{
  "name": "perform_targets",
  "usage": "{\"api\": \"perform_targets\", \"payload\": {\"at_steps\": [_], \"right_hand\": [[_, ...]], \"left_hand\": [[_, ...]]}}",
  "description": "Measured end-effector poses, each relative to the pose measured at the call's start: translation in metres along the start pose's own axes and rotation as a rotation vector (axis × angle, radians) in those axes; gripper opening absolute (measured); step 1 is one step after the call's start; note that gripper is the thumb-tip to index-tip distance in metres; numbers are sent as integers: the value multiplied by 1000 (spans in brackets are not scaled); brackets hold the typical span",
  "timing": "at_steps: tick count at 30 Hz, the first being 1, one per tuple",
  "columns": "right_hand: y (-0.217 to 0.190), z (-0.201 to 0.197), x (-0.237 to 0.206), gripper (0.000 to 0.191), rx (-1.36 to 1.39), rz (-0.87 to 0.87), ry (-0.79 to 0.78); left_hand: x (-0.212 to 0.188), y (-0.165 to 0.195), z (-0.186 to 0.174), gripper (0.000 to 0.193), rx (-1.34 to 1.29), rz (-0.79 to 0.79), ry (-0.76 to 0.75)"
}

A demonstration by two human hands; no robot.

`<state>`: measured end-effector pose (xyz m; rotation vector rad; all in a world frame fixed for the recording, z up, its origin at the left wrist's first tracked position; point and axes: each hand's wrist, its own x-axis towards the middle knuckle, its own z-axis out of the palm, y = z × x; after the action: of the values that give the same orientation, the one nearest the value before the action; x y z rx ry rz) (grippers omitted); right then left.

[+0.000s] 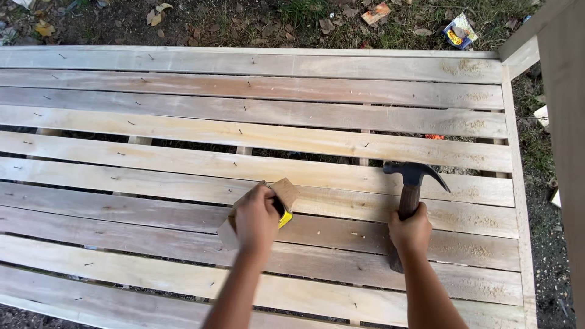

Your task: The person takes nails from a cardboard nail box and hammers them into the wooden slats of a furniture frame using a claw hammer, working along the slats and pressing nails in place before striking. At the end they pick up the nail box and hammer from the frame.

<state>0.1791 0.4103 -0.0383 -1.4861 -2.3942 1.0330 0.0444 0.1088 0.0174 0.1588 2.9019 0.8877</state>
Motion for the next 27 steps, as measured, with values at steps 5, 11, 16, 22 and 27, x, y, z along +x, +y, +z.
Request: {"api": "perform_targets", "payload": {"at_steps": [5,11,16,22,27], "right_hand": [[9,7,10,41,-54,-33,34],[13,8,15,42,-49,22,4],[9,6,18,39,-24,53,-54],[13,10,22,39,-32,35,-35],[17,16,23,43,-90,133,-32]], "left_hand": [[57,-48,14,29,505,141,-642],[61,-56,33,29,645,194,-551],[61,-46,22,29,647,160,-467],[85,-30,8,26,402,-48,-391],[58,-22,-32,15,184,-151,-162]]}}
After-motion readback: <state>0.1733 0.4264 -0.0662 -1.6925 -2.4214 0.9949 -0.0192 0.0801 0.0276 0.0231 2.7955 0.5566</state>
